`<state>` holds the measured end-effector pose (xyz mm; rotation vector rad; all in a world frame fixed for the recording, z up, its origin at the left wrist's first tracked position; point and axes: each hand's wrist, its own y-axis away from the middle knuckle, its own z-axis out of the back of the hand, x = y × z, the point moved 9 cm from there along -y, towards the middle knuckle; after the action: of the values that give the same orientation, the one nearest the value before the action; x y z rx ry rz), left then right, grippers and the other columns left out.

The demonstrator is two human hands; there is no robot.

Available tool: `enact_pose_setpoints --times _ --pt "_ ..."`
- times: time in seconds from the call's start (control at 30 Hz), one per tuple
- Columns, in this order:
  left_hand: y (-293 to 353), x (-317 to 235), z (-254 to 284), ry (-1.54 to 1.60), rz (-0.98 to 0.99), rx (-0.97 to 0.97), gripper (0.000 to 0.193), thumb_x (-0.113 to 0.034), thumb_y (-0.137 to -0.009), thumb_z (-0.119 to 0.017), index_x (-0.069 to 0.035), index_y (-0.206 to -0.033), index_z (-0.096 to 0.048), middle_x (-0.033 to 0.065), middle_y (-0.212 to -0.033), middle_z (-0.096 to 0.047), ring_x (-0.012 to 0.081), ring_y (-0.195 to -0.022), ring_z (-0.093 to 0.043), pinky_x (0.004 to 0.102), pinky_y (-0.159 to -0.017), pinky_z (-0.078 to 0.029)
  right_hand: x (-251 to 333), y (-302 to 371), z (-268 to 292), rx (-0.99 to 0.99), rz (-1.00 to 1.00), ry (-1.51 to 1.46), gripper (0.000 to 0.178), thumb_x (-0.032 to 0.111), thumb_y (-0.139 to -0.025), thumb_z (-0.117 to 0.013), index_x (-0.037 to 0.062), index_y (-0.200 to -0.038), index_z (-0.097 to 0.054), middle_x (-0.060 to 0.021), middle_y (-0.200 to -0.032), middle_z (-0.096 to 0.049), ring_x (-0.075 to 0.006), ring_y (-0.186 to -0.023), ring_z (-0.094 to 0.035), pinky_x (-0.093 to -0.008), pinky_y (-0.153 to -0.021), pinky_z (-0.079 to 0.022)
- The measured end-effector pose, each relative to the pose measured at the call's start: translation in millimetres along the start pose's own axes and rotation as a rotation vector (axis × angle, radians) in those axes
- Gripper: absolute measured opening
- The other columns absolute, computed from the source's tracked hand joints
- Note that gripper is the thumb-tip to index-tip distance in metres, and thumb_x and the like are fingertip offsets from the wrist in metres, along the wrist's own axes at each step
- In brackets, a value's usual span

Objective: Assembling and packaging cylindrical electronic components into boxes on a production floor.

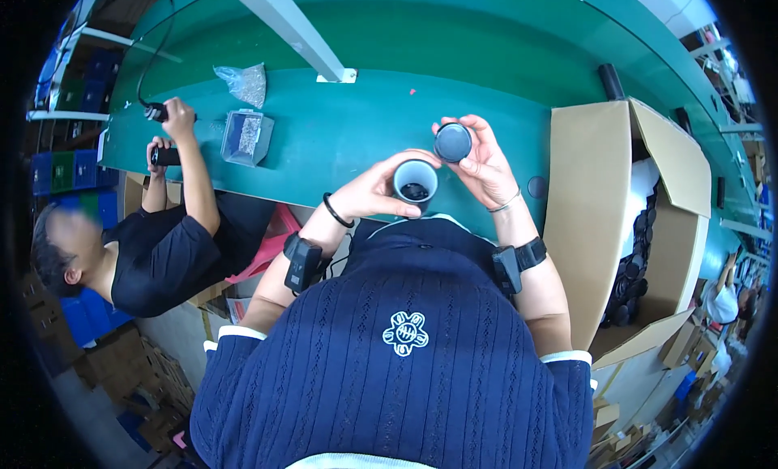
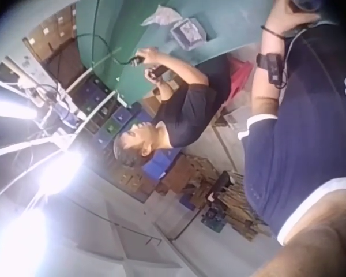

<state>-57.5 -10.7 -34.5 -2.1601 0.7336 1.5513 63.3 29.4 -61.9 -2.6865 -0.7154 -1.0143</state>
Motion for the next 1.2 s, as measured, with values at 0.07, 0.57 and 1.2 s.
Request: enact_pose_setpoints --times 0.07,0.57,1.2 --pt "-0.8 1.6 -0.5 0.066 0.067 -0.001 0.066 -0.005 -0.071 -0.08 -0.007 -0.13 -0.048 0.0027 -0.119 -0.053 0.0124 -0.11 -0.052 0.0295 -0.094 -0.045 -1.9 -2.7 -2.9 0.011 0.037 0.038 0.065 0.007 -0.074 -0.079 0.016 -0.128 -0.044 -0.0085 -0.137 -0.044 -0.0311 -0.135 -0.036 -0.045 -0.108 -0.037" --pt "-0.9 34.0 24.8 -0.303 -0.007 0.005 0.062 -0.015 -0.072 -0.08 -0.007 -0.125 -0.049 0.0085 -0.122 -0.05 0.0205 -0.117 -0.048 0.0322 -0.1 -0.039 -16.7 9.3 8.1 0.059 -0.302 0.305 0.058 0.024 -0.089 -0.064 0.0051 -0.139 -0.04 -0.0106 -0.131 -0.048 -0.0204 -0.109 -0.055 -0.034 -0.088 -0.049" --pt "-1.3 75.1 45.2 -0.56 0.069 -0.115 0.075 -0.035 -0.078 -0.077 -0.001 -0.134 -0.04 0.0156 -0.123 -0.048 0.0268 -0.119 -0.048 0.0368 -0.101 -0.04 -10.3 -9.6 -48.5 0.29 0.11 1.553 0.059 0.001 -0.058 -0.079 0.0048 -0.114 -0.061 -0.0135 -0.114 -0.061 -0.0313 -0.109 -0.057 -0.0384 -0.094 -0.048"
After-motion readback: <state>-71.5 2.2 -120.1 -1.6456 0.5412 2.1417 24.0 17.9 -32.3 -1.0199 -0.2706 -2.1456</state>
